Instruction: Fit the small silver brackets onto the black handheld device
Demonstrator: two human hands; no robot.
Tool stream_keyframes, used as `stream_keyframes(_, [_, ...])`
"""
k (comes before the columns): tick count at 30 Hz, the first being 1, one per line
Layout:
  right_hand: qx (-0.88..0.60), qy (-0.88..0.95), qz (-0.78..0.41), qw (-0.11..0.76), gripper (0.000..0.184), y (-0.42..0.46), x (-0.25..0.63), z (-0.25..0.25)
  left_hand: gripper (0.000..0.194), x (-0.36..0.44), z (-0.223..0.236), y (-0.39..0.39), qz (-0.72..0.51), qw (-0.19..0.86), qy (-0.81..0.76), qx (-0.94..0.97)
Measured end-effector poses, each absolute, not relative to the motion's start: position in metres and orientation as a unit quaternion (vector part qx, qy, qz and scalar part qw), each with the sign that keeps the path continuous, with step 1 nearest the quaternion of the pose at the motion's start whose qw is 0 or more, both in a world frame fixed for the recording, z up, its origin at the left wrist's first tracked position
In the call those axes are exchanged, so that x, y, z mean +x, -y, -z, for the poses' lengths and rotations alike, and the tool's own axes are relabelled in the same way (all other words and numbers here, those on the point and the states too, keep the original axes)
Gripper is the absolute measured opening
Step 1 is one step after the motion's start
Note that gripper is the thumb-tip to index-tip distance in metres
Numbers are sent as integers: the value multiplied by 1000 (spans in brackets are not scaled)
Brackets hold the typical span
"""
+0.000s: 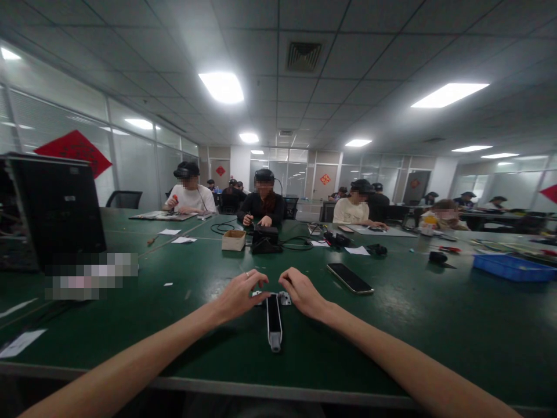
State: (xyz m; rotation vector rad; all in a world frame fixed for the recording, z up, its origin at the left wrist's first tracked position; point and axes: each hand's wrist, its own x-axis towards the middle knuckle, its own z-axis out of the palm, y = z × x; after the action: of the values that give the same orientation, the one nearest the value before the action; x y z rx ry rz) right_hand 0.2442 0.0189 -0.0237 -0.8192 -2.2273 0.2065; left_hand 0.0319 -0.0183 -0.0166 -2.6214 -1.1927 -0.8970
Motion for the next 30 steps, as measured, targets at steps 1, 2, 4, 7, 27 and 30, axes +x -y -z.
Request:
stream_keyframes(1, [-311,866,-105,377,16,-11,239,22,20,34,17,20,299,75,380,-872])
stream_keyframes(2, [-304,864,-126,381,16,-4,235,21,19,35,18,21,302,86,366,-876])
stream_keyframes(4, [-294,860,-156,387,15,5,229,23,16,37,20,23,309,103,343,-881])
stream_keyframes(7, [-283,858,-177,389,16,8,225,28,13,38,22,23,319,116,324,-883])
stream_keyframes(27, [-247,907,-65,335,16,4,237,20,10,30,17,18,315,30,381,-869])
stream_keyframes(30, [-259,912,-31,316,15,-6,247,18,9,23,15,12,294,1,422,-857])
